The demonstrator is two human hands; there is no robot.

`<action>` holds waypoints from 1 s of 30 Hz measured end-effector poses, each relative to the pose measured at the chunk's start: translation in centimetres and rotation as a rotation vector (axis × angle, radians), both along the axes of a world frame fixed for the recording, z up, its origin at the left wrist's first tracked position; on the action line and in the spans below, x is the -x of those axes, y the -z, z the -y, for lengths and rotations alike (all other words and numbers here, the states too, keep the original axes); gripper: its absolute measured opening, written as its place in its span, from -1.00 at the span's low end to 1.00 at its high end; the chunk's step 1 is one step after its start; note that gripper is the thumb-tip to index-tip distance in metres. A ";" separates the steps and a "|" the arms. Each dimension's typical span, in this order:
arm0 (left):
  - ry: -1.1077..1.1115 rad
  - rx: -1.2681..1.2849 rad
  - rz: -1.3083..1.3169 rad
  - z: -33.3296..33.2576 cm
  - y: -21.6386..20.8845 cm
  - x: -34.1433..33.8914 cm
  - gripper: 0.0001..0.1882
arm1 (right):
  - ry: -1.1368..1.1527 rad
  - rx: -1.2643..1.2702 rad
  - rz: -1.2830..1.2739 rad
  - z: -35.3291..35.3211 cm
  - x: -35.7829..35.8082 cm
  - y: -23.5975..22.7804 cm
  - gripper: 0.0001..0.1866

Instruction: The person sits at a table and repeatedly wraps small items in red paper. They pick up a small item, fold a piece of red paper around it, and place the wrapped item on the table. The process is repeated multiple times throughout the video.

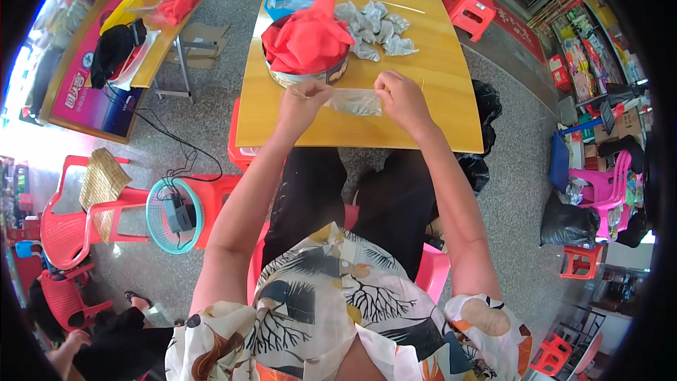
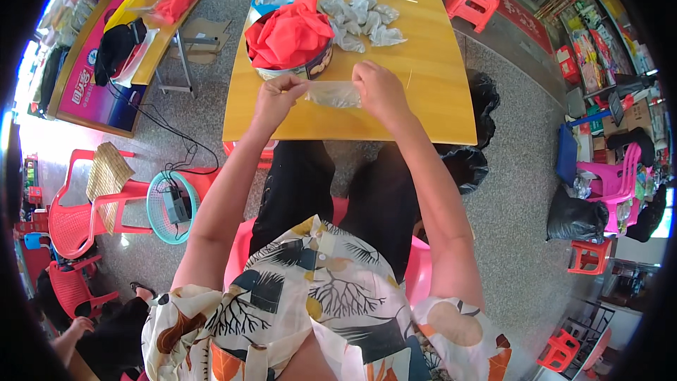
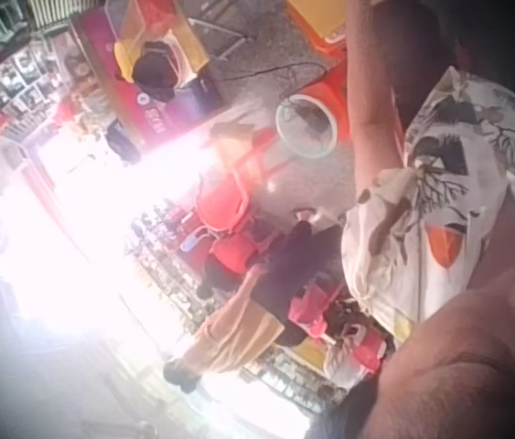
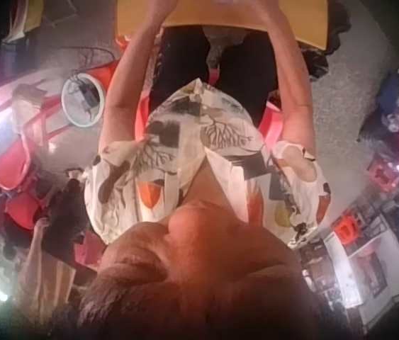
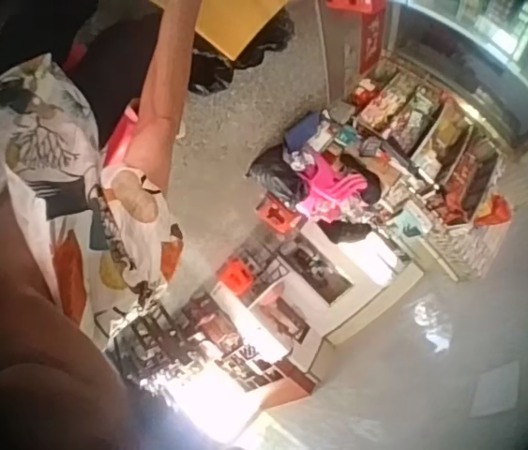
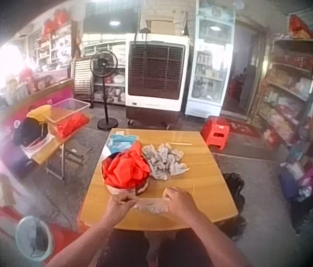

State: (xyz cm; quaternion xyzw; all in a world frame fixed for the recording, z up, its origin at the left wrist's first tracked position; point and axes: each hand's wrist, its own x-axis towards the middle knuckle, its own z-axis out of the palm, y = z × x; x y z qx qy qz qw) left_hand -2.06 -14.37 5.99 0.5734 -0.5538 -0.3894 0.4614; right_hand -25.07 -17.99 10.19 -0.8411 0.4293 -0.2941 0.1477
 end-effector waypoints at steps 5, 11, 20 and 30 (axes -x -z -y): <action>0.026 0.150 -0.045 -1.6 -1.8 0.9 -0.89 | 0.007 -0.221 0.179 -1.4 -0.2 -1.3 -0.94; 0.142 0.210 0.093 -5.0 3.9 0.7 -0.88 | -0.182 -0.042 0.044 -3.8 1.8 5.1 -0.89; 0.023 0.226 0.250 -3.3 4.4 1.0 -0.92 | -0.021 -0.379 -0.030 -2.3 0.2 5.1 -0.89; -0.047 0.242 0.542 -3.6 4.1 2.2 -0.92 | -0.154 -0.010 0.004 -2.2 -3.2 3.2 -0.79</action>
